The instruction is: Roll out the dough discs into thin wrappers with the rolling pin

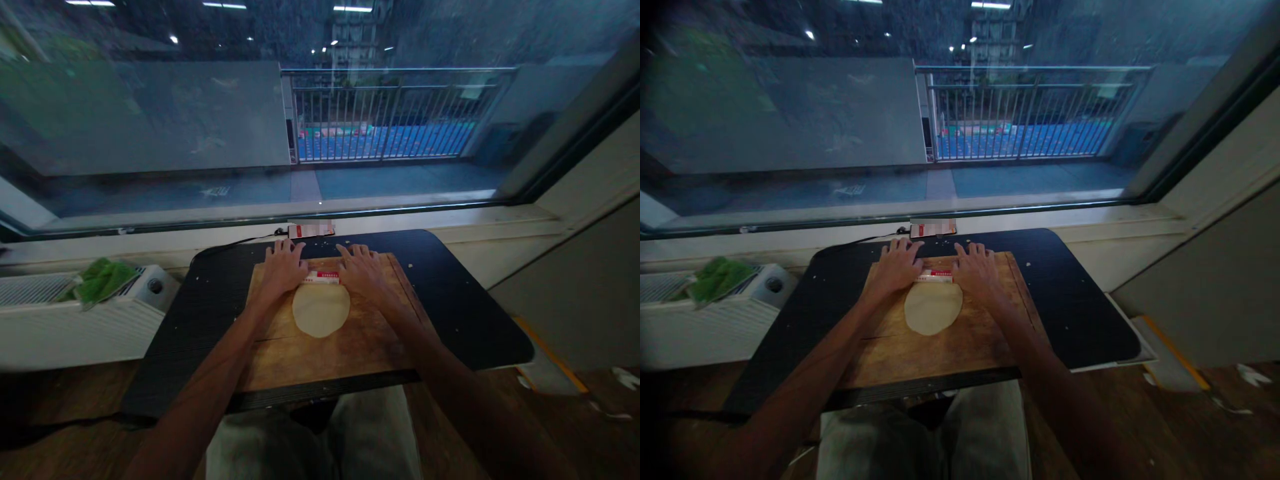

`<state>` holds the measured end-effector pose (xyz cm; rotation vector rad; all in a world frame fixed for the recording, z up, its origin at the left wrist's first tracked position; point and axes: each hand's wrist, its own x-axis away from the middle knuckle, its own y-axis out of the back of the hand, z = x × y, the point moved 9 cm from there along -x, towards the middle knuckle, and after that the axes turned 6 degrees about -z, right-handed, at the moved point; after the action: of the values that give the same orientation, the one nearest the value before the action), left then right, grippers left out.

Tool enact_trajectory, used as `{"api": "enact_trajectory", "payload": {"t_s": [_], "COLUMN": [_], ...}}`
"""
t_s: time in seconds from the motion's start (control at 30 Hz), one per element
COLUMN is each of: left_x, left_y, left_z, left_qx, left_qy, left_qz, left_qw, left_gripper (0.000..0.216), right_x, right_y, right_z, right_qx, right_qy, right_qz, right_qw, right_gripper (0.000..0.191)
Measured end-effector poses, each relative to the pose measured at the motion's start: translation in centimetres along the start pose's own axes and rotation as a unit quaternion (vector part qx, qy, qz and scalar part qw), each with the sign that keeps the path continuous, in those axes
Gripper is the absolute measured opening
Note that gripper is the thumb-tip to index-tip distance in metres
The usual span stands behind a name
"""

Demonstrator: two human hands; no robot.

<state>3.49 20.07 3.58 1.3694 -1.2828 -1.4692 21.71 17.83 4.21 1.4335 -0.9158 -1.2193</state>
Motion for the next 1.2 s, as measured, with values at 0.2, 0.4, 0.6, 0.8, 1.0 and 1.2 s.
{"api": "enact_trajectory", "payload": {"t_s": [0.2, 0.4, 0.6, 0.8, 1.0, 1.2], "left_x": [-0.3, 0.4, 1.0, 0.7, 0.0, -0.4], "left_y": [-0.2, 0.1, 0.5, 0.5, 0.1, -0.1], "left_z": [-0.1, -0.3, -0.5, -0.5, -0.5, -0.3], "left_qx": [-0.017, -0.028, -0.036, -0.032, -0.030, -0.022], "left_qy": [-0.008, -0.006, -0.006, -0.003, -0.002, 0.006], "left_qz": [0.023, 0.001, -0.002, 0.003, 0.003, 0.009], "left_qw": [1.000, 1.000, 0.999, 0.999, 1.000, 1.000], "left_gripper": [0.055, 0.058, 0.057, 0.057, 0.056, 0.056], "right_x": [0.7, 0.9, 1.0, 0.4, -0.7, -1.3], "right_y": [0.6, 0.5, 0.5, 0.2, -0.4, -0.7], "right_z": [0.3, 0.4, 0.5, 0.2, -0.4, -0.5], "right_qx": [-0.006, -0.006, -0.005, -0.002, -0.014, -0.022], "right_qy": [-0.013, -0.015, -0.009, -0.016, -0.024, -0.030], "right_qz": [-0.001, 0.014, 0.017, 0.031, 0.021, 0.040], "right_qw": [1.000, 1.000, 1.000, 0.999, 0.999, 0.999], "right_gripper": [0.057, 0.056, 0.057, 0.056, 0.059, 0.061]}}
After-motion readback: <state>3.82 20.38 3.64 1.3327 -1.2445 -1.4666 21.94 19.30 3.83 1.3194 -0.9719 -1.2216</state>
